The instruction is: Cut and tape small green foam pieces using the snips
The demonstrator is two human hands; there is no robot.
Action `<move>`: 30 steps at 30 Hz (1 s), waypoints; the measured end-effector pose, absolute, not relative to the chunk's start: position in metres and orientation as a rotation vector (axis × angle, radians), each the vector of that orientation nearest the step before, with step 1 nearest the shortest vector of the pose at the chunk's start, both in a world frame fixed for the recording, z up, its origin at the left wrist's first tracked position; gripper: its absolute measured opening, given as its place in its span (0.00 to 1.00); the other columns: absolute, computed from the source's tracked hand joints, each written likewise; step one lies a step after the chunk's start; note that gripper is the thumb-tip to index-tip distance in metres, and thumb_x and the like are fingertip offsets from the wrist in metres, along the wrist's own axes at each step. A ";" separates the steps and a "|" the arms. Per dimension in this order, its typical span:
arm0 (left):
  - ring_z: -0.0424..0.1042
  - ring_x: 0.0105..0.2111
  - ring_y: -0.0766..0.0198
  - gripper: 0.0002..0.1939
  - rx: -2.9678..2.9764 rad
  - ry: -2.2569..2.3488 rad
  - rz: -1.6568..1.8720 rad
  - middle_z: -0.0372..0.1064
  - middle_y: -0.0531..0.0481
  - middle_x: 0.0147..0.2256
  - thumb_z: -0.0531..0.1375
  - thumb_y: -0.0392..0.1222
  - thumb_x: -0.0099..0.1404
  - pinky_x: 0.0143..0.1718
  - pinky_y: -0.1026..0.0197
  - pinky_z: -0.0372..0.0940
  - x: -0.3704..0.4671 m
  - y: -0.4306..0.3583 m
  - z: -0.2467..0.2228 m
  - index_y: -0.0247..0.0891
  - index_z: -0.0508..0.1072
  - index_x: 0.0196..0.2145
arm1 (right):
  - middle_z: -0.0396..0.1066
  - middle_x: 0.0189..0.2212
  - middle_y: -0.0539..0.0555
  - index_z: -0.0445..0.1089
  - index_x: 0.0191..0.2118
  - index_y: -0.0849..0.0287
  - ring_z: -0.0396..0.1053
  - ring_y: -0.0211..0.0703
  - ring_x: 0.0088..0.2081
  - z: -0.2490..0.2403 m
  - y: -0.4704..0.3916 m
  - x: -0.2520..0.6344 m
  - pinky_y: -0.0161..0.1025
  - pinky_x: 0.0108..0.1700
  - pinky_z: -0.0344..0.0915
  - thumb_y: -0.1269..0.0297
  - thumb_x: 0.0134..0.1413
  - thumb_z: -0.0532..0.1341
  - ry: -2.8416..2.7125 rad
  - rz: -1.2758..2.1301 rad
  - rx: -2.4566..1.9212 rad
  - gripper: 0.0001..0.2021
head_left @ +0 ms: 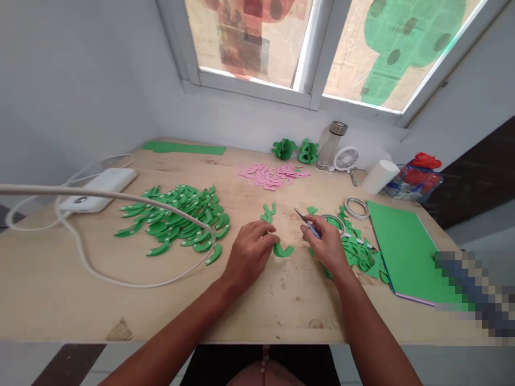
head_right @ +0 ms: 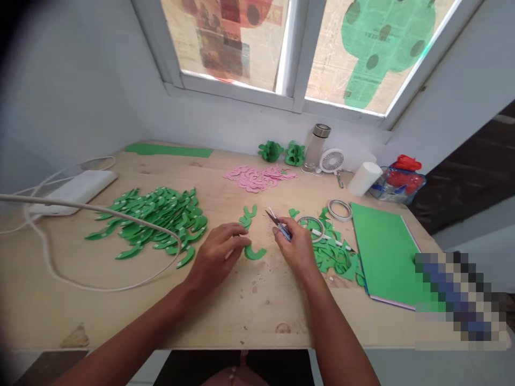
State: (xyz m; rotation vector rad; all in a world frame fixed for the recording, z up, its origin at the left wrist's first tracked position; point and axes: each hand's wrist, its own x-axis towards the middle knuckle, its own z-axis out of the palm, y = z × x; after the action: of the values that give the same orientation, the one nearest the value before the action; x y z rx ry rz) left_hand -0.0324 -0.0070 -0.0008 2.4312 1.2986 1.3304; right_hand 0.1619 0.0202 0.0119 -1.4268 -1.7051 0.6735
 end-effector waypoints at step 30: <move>0.72 0.27 0.63 0.16 1.502 1.244 0.962 0.73 0.48 0.26 0.53 0.32 0.52 0.28 0.63 0.65 -0.024 0.001 0.001 0.32 0.75 0.37 | 0.72 0.23 0.53 0.68 0.41 0.63 0.70 0.42 0.30 0.021 0.012 0.148 0.36 0.31 0.63 0.58 0.47 0.59 -1.483 1.066 -1.358 0.17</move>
State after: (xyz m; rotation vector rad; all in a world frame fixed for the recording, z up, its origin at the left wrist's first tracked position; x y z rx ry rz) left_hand -0.0238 0.0012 0.0006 1.5021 1.2439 0.9625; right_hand 0.1481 0.0122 0.0207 -1.3580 -1.4835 1.0665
